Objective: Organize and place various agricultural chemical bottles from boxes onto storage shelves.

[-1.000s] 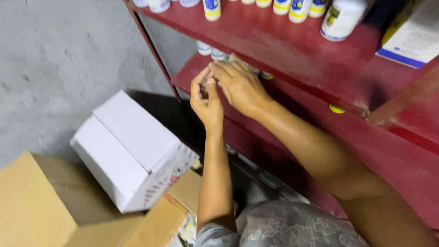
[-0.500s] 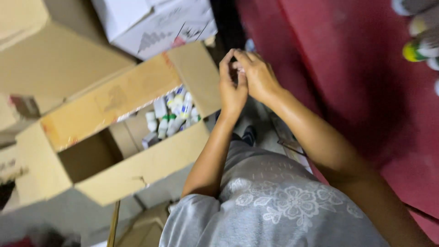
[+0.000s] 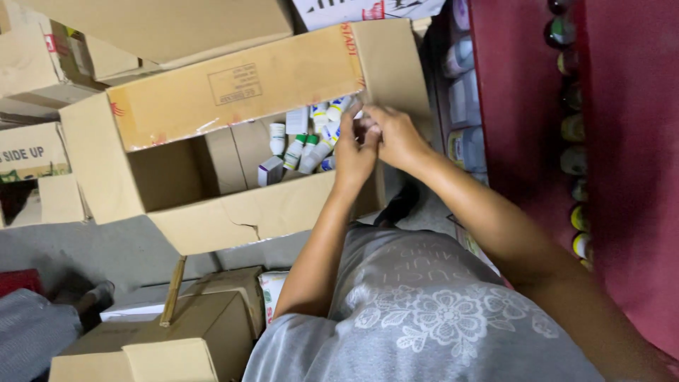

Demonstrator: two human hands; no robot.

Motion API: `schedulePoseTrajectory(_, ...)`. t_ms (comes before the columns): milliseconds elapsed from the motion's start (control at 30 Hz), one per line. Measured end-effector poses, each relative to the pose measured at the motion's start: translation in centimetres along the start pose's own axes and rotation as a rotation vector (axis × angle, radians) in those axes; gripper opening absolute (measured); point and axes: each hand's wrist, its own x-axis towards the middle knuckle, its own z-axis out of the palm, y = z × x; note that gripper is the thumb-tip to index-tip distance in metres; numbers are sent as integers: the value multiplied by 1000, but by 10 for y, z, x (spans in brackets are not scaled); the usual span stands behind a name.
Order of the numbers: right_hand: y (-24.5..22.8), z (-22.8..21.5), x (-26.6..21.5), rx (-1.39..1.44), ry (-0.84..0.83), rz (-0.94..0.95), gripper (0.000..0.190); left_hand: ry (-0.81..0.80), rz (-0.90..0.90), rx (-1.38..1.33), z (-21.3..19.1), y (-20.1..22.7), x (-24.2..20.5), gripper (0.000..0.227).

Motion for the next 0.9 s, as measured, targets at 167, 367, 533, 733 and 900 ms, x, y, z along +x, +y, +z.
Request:
schedulePoseTrajectory(167,34,78,26,22,-97,231,62,-10,-338,-109,-77,-111,26,50)
schedulePoseTrajectory(367,71,130,64,-209,-74,389,72,98,-844,-279,-105,-181,63,60)
schedulePoseTrajectory(533,124,165,79,-325,-286,777,48,50,-1170,-534,-78,-232,77,63)
schedulePoseTrajectory(733,194,209,53,-402,-165,689,40,22,-1323,-586,-58,-256,77,59)
schedulePoseTrajectory(900,188,211,51,-408,-381,883,36,90,-1317,-712,-65,-287,68,58)
